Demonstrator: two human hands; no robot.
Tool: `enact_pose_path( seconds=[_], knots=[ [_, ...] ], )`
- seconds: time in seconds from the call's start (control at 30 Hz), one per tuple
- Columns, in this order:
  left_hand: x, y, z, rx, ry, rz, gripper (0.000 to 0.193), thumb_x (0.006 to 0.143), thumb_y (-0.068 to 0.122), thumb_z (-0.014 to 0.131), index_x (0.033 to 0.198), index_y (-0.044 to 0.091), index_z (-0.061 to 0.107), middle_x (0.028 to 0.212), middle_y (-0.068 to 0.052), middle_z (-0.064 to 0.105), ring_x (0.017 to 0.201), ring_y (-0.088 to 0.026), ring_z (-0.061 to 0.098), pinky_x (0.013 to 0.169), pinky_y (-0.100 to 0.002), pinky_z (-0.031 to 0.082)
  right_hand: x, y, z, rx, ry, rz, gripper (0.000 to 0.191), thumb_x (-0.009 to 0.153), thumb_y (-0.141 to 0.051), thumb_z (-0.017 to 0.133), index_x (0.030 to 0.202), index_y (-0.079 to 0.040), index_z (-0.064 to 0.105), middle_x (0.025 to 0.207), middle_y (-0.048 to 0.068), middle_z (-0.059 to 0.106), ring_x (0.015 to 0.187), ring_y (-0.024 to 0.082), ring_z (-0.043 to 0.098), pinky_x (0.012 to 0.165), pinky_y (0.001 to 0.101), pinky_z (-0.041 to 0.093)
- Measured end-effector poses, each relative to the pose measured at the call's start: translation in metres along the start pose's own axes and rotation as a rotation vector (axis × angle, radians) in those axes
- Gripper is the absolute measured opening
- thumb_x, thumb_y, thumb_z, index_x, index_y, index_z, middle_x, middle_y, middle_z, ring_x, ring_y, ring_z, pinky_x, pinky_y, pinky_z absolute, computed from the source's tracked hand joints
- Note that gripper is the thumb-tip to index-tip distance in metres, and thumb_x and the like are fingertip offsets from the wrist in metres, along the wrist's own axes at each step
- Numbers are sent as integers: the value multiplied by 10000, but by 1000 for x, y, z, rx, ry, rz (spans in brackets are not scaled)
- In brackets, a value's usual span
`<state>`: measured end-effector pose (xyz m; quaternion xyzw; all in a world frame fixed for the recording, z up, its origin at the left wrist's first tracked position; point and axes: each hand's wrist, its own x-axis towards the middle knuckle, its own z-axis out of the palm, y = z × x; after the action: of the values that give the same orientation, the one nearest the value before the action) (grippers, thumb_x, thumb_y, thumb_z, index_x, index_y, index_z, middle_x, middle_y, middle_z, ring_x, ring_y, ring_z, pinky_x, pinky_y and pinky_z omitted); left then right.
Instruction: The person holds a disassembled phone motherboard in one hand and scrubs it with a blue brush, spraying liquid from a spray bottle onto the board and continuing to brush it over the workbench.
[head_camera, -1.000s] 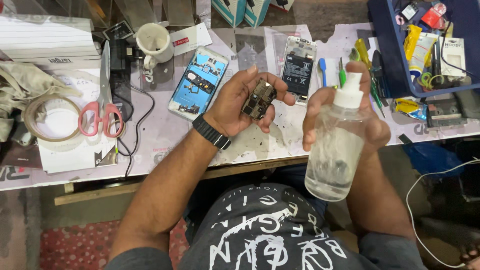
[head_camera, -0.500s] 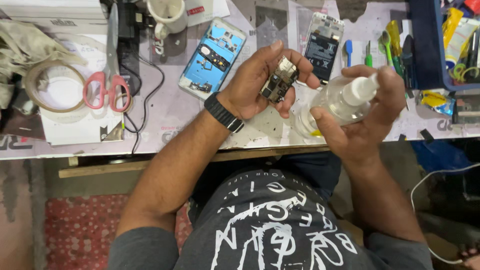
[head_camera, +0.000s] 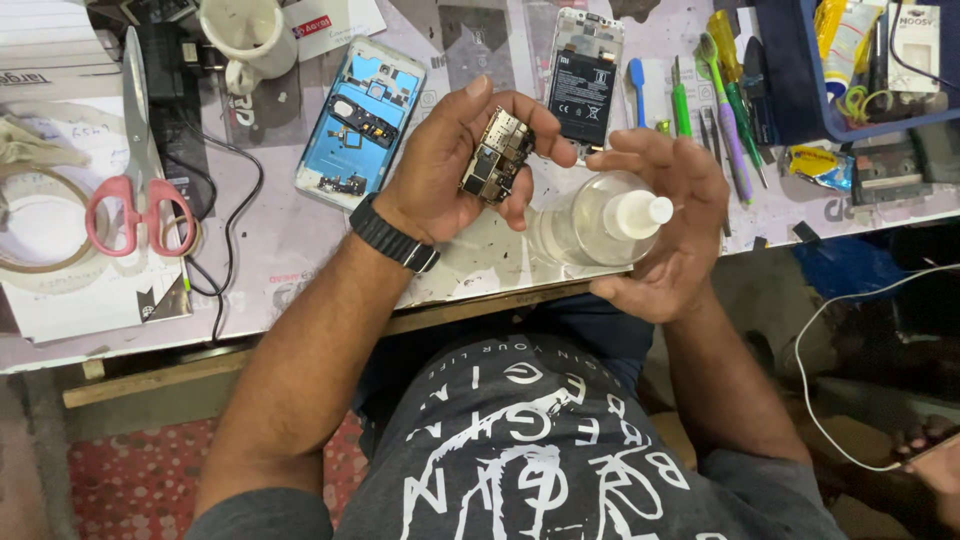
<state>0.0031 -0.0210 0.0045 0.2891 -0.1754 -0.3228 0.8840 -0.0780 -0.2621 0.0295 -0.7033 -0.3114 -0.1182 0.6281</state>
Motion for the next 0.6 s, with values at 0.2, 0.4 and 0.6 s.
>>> enact_pose_path(
  seconds=[0.2,0.4,0.6],
  knots=[
    [-1,1,1,-10,44,-19,658,1080,572,416,1248,-33,610,1169,-275,696,703,-226,683,613,-400,624,-11,-5,8,-173,79,-65,1162,739,-260,928,1670,-214,235,1518,183,466,1263,279,594,1095,405,532],
    [-2,1,-1,-73,-8,-33,647,1071,571,409,1259,-17,603,1192,-273,685,642,-232,691,559,-366,615,1,-11,19,-411,36,-70,1040,835,-135,915,1630,-194,248,1416,166,499,1196,261,632,974,359,542],
    [-2,5,-6,-119,-71,-10,698,1057,608,382,1276,-18,601,1237,-297,685,662,-241,715,572,-376,621,31,-42,6,-710,-163,-171,933,794,-111,902,1500,-101,292,1210,215,608,1017,321,656,805,393,577]
  ],
)
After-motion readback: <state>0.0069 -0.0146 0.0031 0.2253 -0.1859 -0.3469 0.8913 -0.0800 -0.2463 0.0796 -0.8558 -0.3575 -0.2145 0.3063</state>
